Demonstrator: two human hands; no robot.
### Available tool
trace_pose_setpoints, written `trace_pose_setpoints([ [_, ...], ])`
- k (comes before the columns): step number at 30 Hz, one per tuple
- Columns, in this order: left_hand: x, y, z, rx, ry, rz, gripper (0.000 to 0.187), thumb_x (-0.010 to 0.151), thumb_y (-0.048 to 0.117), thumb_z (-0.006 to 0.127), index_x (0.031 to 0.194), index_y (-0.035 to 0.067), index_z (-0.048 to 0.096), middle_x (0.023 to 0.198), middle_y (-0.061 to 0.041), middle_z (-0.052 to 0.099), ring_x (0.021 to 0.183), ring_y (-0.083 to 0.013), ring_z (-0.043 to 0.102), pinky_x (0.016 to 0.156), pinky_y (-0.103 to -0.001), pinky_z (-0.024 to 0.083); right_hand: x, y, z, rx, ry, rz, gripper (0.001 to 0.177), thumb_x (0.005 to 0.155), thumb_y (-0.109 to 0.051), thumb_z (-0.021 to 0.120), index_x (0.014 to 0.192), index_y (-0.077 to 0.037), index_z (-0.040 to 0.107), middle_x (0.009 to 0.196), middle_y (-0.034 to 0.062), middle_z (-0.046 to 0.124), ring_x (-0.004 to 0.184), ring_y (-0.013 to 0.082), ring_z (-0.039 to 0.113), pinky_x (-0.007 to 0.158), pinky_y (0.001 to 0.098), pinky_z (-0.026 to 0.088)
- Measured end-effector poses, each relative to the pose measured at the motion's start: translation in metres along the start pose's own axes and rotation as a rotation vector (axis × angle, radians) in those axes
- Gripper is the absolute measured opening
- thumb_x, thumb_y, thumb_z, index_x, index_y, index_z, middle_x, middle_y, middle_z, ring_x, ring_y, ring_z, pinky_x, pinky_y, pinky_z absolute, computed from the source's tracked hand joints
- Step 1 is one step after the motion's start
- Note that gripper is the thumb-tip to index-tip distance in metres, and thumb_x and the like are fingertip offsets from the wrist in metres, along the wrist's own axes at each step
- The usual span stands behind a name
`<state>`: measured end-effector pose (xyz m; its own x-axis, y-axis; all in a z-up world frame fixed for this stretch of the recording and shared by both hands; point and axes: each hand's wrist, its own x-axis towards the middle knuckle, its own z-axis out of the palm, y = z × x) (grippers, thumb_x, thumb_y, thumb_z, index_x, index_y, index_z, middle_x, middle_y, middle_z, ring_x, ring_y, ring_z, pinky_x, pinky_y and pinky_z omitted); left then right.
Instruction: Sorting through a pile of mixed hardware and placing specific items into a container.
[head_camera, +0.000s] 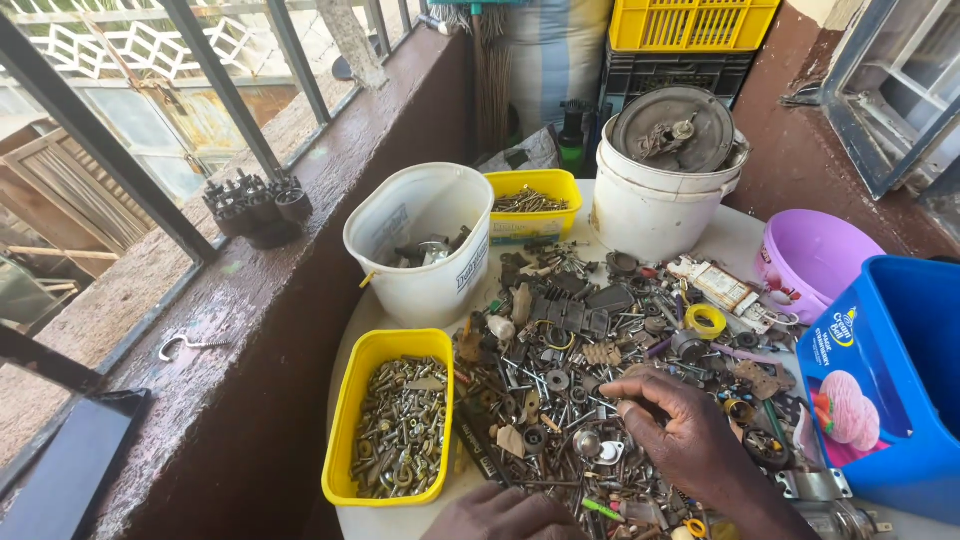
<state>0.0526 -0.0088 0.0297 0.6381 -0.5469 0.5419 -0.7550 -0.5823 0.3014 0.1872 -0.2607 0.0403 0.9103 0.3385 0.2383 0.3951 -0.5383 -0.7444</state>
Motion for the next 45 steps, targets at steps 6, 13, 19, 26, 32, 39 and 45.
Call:
trace_pose_setpoints([
  [6, 0.028, -0.015, -0.031, 0.103, -0.221, 0.045, 0.030, 0.109, 0.041, 0.062, 0.123, 0.017, 0.072, 0.098, -0.005, 0.065, 0.083, -0.0296, 0.068, 0.069, -0.043, 0.054, 0.002, 0.003, -0.005, 0.036, 0.016, -0.117, 0.023, 0.090, -0.016, 0.068, 0.104, -0.017, 0.086, 0.105, -0.0035, 0.085, 0.099, 0.0118, 0.079, 0.090, 0.0278, 0.057],
  [13, 0.055, -0.004, -0.062, 0.111, -0.429, -0.033, 0.022, 0.100, 0.021, 0.070, 0.121, 0.018, 0.076, 0.091, -0.004, 0.071, 0.074, -0.0279, 0.071, 0.064, -0.045, 0.054, 0.006, 0.005, -0.012, 0.045, -0.034, -0.046, 0.022, 0.092, -0.019, 0.068, 0.108, -0.015, 0.083, 0.110, -0.0004, 0.084, 0.105, 0.0160, 0.078, 0.092, 0.0318, 0.059],
  [19, 0.013, -0.009, -0.078, 0.130, -0.755, -0.138, 0.012, 0.110, 0.021, 0.055, 0.110, 0.016, 0.066, 0.093, -0.005, 0.066, 0.074, -0.0303, 0.064, 0.074, -0.047, 0.050, 0.009, -0.012, -0.031, -0.084, -0.067, 0.206, 0.024, 0.093, -0.025, 0.072, 0.114, -0.022, 0.084, 0.100, -0.0036, 0.084, 0.075, 0.0108, 0.070, 0.064, 0.0287, 0.056],
  [26, -0.015, -0.029, -0.077, 0.068, -0.462, 0.143, 0.022, 0.116, 0.029, 0.053, 0.103, 0.014, 0.063, 0.094, -0.005, 0.060, 0.073, -0.0281, 0.059, 0.067, -0.042, 0.045, 0.038, 0.002, -0.042, -0.198, 0.001, 0.241, 0.030, 0.091, -0.027, 0.066, 0.111, -0.017, 0.086, 0.102, -0.0034, 0.084, 0.069, 0.0103, 0.062, 0.063, 0.0304, 0.046],
  [32, -0.011, -0.033, -0.071, -0.061, -0.366, 0.230, 0.030, 0.117, 0.035, 0.056, 0.115, 0.007, 0.068, 0.089, -0.010, 0.061, 0.072, -0.0315, 0.064, 0.069, -0.045, 0.051, 0.063, 0.041, -0.041, 0.368, 0.254, 0.569, 0.039, 0.085, -0.006, 0.050, 0.112, -0.003, 0.078, 0.071, 0.0132, 0.061, 0.062, 0.0192, 0.055, 0.051, 0.0348, 0.052],
  [39, -0.024, -0.040, -0.059, 0.065, -0.351, 0.338, 0.019, 0.118, 0.025, 0.060, 0.110, 0.008, 0.066, 0.086, -0.008, 0.060, 0.065, -0.0270, 0.059, 0.063, -0.042, 0.047, 0.099, 0.081, -0.085, -0.100, 0.364, 0.493, 0.035, 0.100, -0.026, 0.056, 0.126, -0.011, 0.075, 0.132, 0.0092, 0.075, 0.117, 0.0238, 0.065, 0.097, 0.0398, 0.047],
  [45, -0.025, -0.040, -0.051, 0.130, -0.408, 0.287, 0.034, 0.118, 0.039, 0.060, 0.094, 0.016, 0.062, 0.078, -0.004, 0.058, 0.062, -0.0277, 0.059, 0.062, -0.041, 0.044, 0.148, 0.087, -0.103, -0.704, 0.279, 0.822, 0.047, 0.098, -0.021, 0.057, 0.139, 0.000, 0.063, 0.133, 0.0302, 0.070, 0.120, 0.0529, 0.068, 0.094, 0.0584, 0.056],
])
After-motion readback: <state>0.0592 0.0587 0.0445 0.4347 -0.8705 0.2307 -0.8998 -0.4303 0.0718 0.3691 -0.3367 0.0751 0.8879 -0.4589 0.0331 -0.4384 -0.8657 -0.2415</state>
